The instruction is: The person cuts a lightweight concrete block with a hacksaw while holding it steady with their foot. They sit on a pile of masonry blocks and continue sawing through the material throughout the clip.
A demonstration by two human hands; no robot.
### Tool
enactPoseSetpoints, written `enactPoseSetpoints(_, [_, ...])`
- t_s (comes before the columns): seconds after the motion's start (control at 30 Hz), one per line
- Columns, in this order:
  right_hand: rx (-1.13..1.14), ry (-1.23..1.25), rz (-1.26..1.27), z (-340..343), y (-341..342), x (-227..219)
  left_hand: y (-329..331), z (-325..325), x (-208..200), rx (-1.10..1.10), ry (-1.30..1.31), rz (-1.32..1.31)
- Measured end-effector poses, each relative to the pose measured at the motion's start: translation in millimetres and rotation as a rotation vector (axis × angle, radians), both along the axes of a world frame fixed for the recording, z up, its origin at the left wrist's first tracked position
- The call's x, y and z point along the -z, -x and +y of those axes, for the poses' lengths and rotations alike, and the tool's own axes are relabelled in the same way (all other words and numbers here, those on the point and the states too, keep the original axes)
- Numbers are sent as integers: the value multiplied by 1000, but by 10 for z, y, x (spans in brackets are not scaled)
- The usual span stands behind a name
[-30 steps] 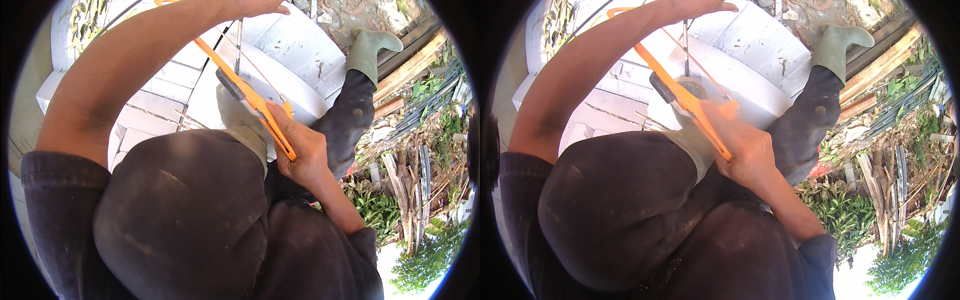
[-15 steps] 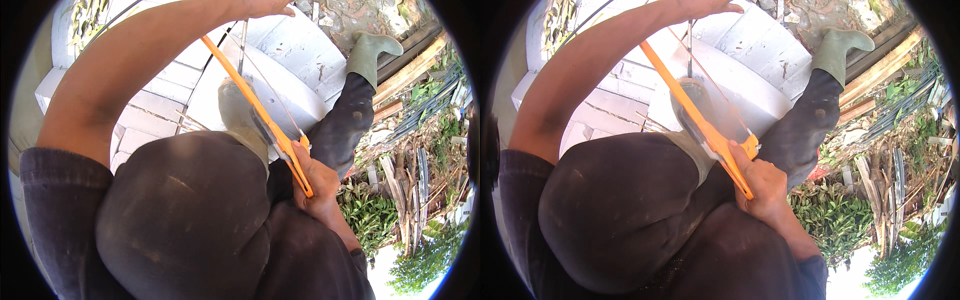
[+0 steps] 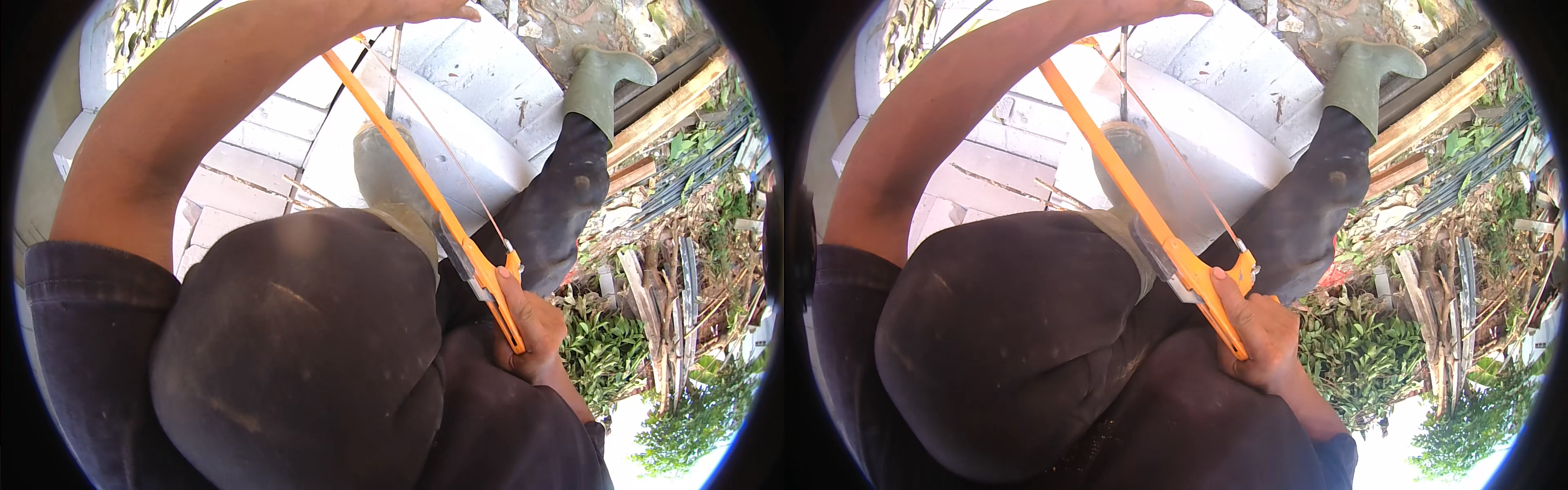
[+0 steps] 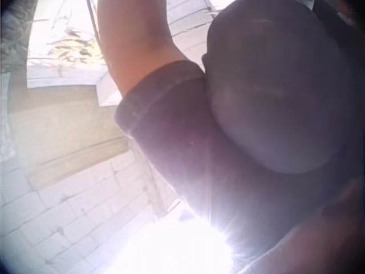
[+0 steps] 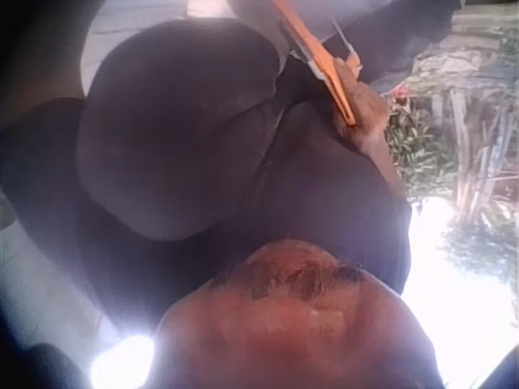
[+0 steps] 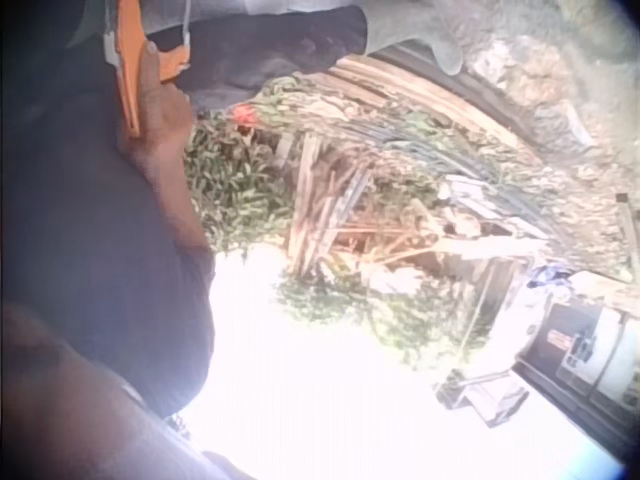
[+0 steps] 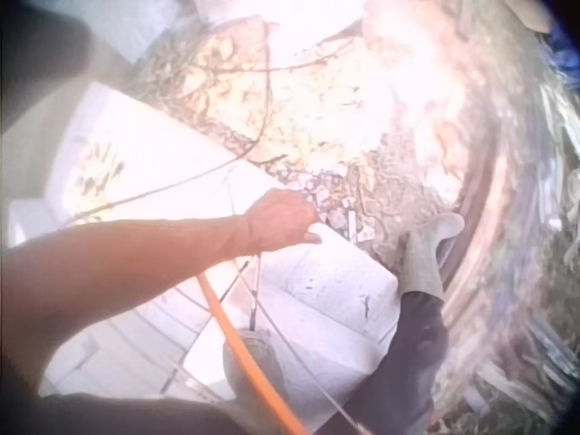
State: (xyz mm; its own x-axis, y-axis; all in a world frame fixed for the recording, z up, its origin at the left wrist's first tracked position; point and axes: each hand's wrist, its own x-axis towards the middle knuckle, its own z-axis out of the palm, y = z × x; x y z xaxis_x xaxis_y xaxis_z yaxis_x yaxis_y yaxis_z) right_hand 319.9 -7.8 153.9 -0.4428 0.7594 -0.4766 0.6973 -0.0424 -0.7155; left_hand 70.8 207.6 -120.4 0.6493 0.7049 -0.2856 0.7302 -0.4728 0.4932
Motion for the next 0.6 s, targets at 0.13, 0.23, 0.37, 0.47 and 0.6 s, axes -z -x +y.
enactPoseSetpoints(0.13, [-95, -50, 89, 159, 234, 502, 79, -113, -30, -53, 57, 54])
enactPoseSetpoints(0.23, [-42, -64, 169, 309, 611, 968, -27, -118, -13, -92, 85, 44])
enactPoseSetpoints(0.37, [-9, -2, 63, 81, 216, 352, 35, -71, -22, -44, 72, 67])
enactPoseSetpoints(0.47, [-26, 7, 9, -34, -20, 13, 41, -84, -3, -3, 43, 20])
enactPoseSetpoints(0.6, [-68, -64, 142, 304, 481, 811, 49, -37, 15, -34, 64, 53])
